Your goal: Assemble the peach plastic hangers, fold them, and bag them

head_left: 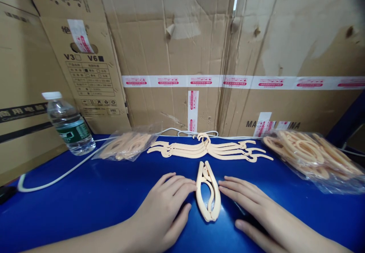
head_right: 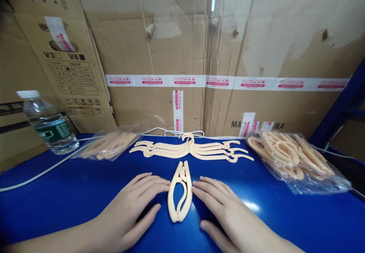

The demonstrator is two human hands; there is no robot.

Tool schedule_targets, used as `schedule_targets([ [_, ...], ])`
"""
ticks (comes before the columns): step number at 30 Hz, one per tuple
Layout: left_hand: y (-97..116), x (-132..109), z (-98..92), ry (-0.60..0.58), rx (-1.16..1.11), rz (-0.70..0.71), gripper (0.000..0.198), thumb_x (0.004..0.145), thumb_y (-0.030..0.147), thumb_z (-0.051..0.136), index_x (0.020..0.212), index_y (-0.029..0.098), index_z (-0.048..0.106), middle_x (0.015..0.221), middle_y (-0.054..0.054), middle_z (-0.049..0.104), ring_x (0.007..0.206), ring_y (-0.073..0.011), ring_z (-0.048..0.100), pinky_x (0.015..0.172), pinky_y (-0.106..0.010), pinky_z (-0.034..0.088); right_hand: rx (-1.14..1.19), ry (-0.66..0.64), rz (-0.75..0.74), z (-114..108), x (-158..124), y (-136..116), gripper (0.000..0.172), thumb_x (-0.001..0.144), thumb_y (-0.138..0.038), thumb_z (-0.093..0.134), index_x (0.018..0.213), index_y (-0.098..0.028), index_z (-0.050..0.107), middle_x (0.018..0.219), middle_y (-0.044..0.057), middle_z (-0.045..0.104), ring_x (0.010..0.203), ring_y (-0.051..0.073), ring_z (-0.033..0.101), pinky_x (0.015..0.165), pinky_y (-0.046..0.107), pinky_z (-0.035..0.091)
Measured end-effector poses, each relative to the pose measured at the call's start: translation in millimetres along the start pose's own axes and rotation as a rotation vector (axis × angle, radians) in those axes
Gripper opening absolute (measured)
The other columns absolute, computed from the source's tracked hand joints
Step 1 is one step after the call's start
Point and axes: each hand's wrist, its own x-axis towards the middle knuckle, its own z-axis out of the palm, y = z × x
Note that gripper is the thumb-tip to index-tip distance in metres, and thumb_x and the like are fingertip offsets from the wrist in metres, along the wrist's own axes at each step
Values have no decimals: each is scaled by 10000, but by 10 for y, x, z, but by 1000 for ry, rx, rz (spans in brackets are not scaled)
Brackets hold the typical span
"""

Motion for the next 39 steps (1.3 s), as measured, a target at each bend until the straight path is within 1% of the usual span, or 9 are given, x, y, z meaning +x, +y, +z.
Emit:
schedule_targets([
  [5,-8,14,-8,35,-29,-15,424,886,94,464,1277,248,519,1188,-70,659,1103,-257,591,997,-454,440,-41,4,22,-4,2,12,479,933,-381,504,1378,-218,573,1451,77,514,1330,326,483,1080,503,428],
  [8,-15,15,-4,23,-45,2,401,883,79,456,1243,243,521,1194,-66,653,1103,-244,588,1004,-447,431,-41,-14,22,-16,6,9,447,938,-389,495,1342,-235,609,1444,80,525,1322,330,492,1069,522,432],
  [12,-21,11,3,1,-45,10,361,878,65,459,1188,235,532,1206,-63,649,1121,-233,587,1038,-452,401,-29,-35,10,-46,12,-17,434,930,-379,515,1330,-249,620,1434,77,537,1315,331,501,1072,527,429],
  [15,-24,7,7,-1,-43,8,363,879,61,456,1189,237,527,1214,-67,647,1128,-232,585,1048,-456,390,-36,-41,18,-59,15,-43,443,933,-360,508,1350,-244,601,1444,75,525,1318,329,497,1077,524,425],
  [18,-34,6,15,-1,-52,14,366,880,54,450,1186,239,528,1220,-65,645,1133,-229,582,1052,-457,384,-58,-74,20,-54,15,-60,457,936,-364,500,1366,-234,586,1456,76,510,1327,327,487,1077,524,425],
  [24,-39,4,35,21,-78,3,364,883,49,443,1165,257,537,1224,-45,637,1129,-223,576,1045,-469,376,-107,-96,10,-49,17,-49,463,944,-359,486,1378,-223,571,1472,75,491,1337,323,476,1079,530,419],
  [33,-39,-7,29,17,-66,-2,351,873,44,457,1144,250,541,1218,-42,632,1124,-215,576,1058,-462,360,-122,-85,-8,-50,28,-35,466,949,-366,479,1386,-231,562,1471,71,490,1337,326,475,1071,535,429],
  [39,-38,-17,44,26,-62,10,334,876,54,458,1137,241,548,1204,-52,638,1112,-222,582,1045,-465,373,-121,-83,-13,-34,8,-9,468,953,-382,472,1389,-235,559,1476,72,482,1340,331,470,1069,549,424],
])
